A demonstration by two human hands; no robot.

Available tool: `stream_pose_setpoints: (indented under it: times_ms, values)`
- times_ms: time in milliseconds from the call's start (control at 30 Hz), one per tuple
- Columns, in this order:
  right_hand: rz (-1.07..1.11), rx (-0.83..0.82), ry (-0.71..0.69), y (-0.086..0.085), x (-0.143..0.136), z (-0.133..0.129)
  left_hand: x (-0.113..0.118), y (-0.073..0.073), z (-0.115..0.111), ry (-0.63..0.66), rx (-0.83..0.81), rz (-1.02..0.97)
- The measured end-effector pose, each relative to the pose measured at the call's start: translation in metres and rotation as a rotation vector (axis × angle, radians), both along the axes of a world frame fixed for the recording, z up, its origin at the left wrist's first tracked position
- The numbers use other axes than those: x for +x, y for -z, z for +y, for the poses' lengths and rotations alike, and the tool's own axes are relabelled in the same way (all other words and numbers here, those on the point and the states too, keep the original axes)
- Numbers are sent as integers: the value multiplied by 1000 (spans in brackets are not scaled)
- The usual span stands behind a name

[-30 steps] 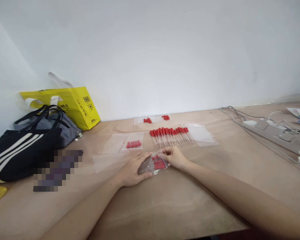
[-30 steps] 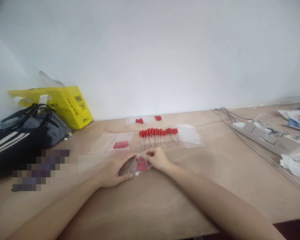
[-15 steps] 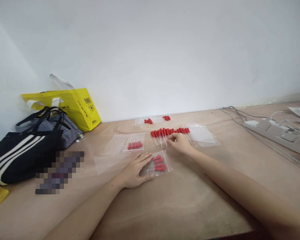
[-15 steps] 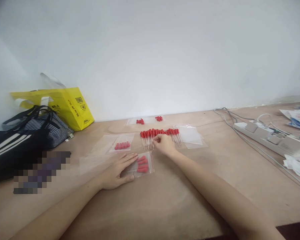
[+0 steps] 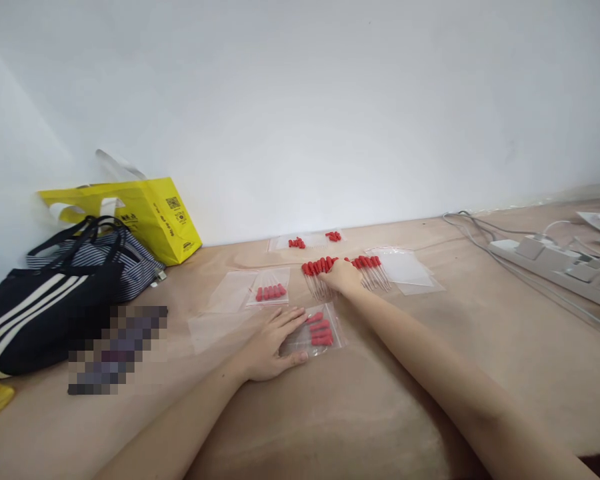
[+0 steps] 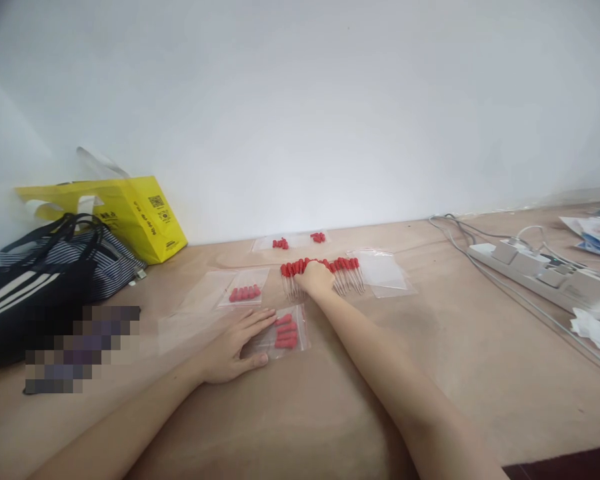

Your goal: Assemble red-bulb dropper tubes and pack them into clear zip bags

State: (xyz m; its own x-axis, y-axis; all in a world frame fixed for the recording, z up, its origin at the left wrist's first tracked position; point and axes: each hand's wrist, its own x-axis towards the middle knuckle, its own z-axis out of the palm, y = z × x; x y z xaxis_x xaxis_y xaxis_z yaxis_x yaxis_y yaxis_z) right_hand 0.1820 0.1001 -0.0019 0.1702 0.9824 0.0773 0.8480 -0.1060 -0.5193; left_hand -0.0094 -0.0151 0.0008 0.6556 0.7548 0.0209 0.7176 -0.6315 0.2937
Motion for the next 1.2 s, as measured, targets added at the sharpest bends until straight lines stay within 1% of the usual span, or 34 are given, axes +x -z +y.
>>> stream_pose_setpoints:
  times_ms: [133,200,300,400,467,533,567,633,700,800,900,1000,1100,1200]
  values:
    - [46,7,-8,0,1,2,1,-1,0,-1,-2,-18]
    - [83,16,-41,-1,2,1,2,-2,0,-3,-2,-25]
    - [159,34,-150,-3,10,-4,2,-2,-1,-10,-3,-16]
    - [235,75,-257,0,26,-16,2,-4,-1,-16,-5,-1]
    - [355,127,-326,5,40,-30,3,-5,-2,-21,-6,2]
    - [646,190,-433,11,54,-47,4,-6,-3,-29,-12,9]
    - [773,191,-484,13,59,-56,4,-7,-3,-33,-18,16]
    - [935,151,-543,17,67,-72,4,-7,-3,-35,-19,28]
    - [1029,109,-530,19,68,-83,4,-6,-2,-32,-10,29]
    - [1150,76,-432,19,60,-89,2,-2,-1,-20,5,16]
    - [1236,54,-373,22,48,-87,2,-2,-2,-20,3,13]
    - [1278,13,-371,28,42,-83,4,-5,-3,-33,-14,13]
    - [1327,-48,-370,31,43,-82,5,-7,-4,-31,-22,5]
    - [1400,-121,-341,28,47,-80,6,-7,-4,-28,-19,-4]
